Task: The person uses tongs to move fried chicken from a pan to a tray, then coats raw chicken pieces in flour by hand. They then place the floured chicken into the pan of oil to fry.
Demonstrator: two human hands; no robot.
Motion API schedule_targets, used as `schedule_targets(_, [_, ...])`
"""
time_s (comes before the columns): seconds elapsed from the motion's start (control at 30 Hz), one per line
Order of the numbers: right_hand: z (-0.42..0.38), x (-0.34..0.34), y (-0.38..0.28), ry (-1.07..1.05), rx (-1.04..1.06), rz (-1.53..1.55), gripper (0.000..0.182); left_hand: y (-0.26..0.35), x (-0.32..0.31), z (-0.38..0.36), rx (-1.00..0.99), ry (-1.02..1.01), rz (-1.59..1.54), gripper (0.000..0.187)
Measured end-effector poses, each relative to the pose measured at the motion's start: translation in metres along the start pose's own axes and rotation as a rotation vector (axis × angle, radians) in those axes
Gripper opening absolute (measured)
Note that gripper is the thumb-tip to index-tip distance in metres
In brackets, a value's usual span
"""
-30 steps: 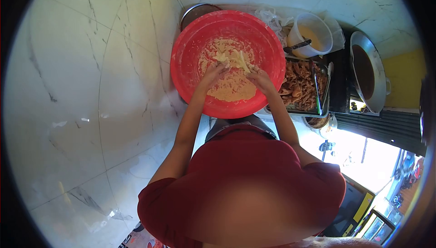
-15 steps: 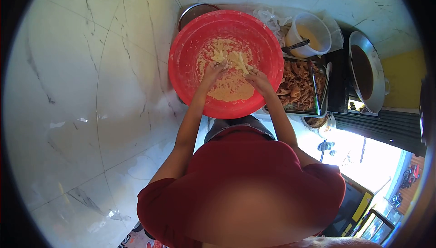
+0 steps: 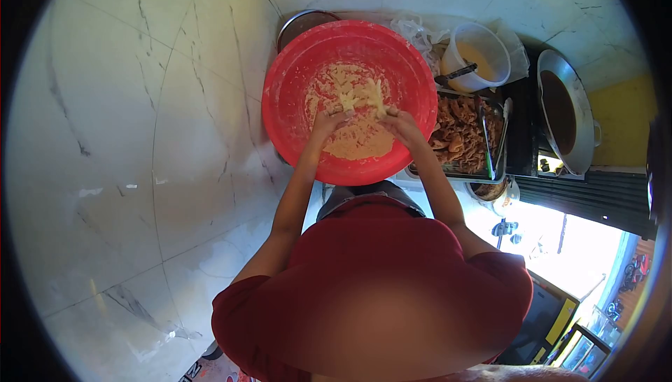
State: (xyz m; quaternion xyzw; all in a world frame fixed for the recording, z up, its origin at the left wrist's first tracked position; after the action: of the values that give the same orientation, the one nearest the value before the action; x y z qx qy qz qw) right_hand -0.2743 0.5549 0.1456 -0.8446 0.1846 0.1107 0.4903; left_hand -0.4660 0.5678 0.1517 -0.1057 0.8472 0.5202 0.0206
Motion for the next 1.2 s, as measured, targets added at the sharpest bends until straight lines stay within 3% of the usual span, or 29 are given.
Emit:
schedule_targets(0.03, [0.001,0.002,-0.010,0.048,0.056,-0.024,0.030,-0.005,0.004,0.004,0.034,-0.007,-0.045,0.029])
schedule_targets(0.13, [-0.015,0.007,-0.068,0.298,0.525,-0.049,0.025,-0.023,0.025,0.027,0.023,0.007,-0.043,0.030])
schedule_targets(0.23, [-0.022,-0.005,-0.068,0.446,0.663,-0.532,0.020,-0.019,0.028,0.028,-0.004,0.115,0.137,0.029])
schedule_targets(0.33, [-0.012,-0.040,-0.019,0.047,1.170,-1.027,0.012,0.010,-0.003,0.006,-0.094,-0.017,0.128,0.027])
schedule_targets(0.53, [-0.004,-0.024,-0.050,0.140,0.502,-1.008,0.011,-0.013,0.019,0.019,0.013,0.006,0.011,0.027])
schedule_targets(0.63, [-0.002,-0.021,-0.055,0.238,0.604,-0.283,0.012,-0.029,0.030,0.032,-0.037,0.048,0.009,0.026])
schedule_targets(0.73, [0.003,-0.034,-0.017,0.177,1.069,-0.825,0.013,-0.004,0.001,0.010,-0.060,-0.020,0.020,0.024])
schedule_targets(0.83, [0.017,-0.031,-0.008,0.158,0.968,-1.000,0.011,-0.001,-0.002,0.006,-0.027,-0.080,-0.094,0.025])
schedule_targets(0.93, [0.020,-0.019,-0.043,0.134,0.586,-0.871,0.011,-0.016,0.024,0.015,0.009,0.013,-0.061,0.024])
schedule_targets(1.03, [-0.016,-0.019,-0.077,0.399,0.745,-0.338,0.011,-0.012,0.041,0.011,-0.124,0.182,-0.071,0.025])
schedule_targets(1.13, [-0.026,-0.048,-0.038,0.172,1.185,-0.673,0.011,-0.008,0.024,0.007,-0.173,0.195,-0.104,0.025])
schedule_targets(1.2, [-0.012,-0.051,-0.019,0.061,0.985,-0.804,0.009,-0.008,0.018,0.009,-0.165,0.103,-0.055,0.028])
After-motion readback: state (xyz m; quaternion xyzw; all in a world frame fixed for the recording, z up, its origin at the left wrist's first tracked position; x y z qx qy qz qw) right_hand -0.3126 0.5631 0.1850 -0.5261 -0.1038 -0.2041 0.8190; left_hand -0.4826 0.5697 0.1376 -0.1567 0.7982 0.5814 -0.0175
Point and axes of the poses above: each hand's wrist, its own z-axis towards the middle knuckle, its own x-axis out of the back of the hand, y = z × x, the point moved 8 cm from there along z, towards the middle knuckle, and after that the axes turned 14 degrees about y, right-handed, at the moved point
